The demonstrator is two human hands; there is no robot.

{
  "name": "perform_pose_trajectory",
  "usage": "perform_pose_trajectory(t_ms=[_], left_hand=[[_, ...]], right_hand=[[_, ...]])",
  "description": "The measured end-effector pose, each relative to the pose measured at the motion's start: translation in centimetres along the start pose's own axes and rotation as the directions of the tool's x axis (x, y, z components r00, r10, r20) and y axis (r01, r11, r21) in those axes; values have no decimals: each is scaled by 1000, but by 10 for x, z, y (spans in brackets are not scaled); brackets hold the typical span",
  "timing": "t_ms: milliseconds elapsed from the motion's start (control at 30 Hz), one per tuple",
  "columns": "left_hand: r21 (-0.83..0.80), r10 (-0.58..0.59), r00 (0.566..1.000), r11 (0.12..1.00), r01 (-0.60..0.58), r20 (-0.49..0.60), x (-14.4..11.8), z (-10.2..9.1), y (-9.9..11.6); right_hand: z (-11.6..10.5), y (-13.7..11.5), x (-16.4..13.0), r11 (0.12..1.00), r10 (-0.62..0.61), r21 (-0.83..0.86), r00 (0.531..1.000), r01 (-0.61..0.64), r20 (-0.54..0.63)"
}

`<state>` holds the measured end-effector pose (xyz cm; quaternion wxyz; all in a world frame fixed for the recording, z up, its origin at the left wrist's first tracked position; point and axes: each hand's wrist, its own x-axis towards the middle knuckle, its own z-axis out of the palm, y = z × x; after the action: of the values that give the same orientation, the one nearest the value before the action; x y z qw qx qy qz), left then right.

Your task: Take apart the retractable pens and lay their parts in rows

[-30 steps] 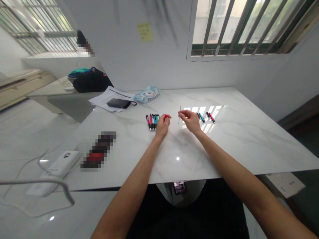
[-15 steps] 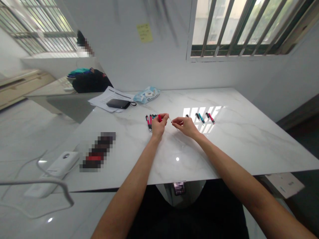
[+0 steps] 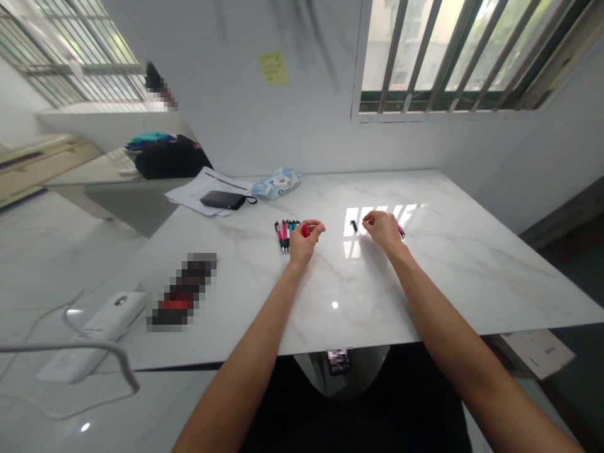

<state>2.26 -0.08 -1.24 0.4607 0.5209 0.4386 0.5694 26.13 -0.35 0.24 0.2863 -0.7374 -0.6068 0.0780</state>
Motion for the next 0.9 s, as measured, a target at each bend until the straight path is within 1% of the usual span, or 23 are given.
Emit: perform_pose_trajectory(t_ms=[67,167,300,433,567,633,667,700,733,767,833,900], left_hand=[[23,5,1000,1000,-5,-2,0,0,0],[29,5,1000,1000,-5,-4,0,0,0],[13,-12,1000,1000,12,12,-1,-1,1],[14,-26,999,1000,25,43,-3,0,3],[8,-68,993,998,67,101,-6,1,4],[11,-103,985,995,103,137,-7,1,5],[14,-118,982,993,117,150,-8,1,6],[18,-129,979,992,128,159,-9,1,6],[21,-136,977,991,134,164,-10,1,7],[25,-141,975,990,139,169,-10,1,7],[29,-142,975,990,139,170,-11,1,8],[36,-143,976,990,139,167,-11,0,8]], right_hand=[[4,2,1,999,17,-52,999,-15,38],[11,1,0,997,8,-83,997,-2,77],[16,-4,-4,994,-24,-108,996,34,90],[16,-11,-8,992,-43,-110,991,57,126],[16,-12,-10,995,-17,-101,994,28,108],[17,-12,-9,999,-15,-50,997,19,79],[17,-12,-9,999,-40,6,997,40,60],[18,-13,-9,993,-89,83,995,86,40],[18,-14,-10,972,-162,174,987,155,24],[18,-16,-11,933,-250,272,968,236,19],[20,-21,-14,810,-429,461,902,362,45],[21,-27,-19,697,-551,598,829,395,94]])
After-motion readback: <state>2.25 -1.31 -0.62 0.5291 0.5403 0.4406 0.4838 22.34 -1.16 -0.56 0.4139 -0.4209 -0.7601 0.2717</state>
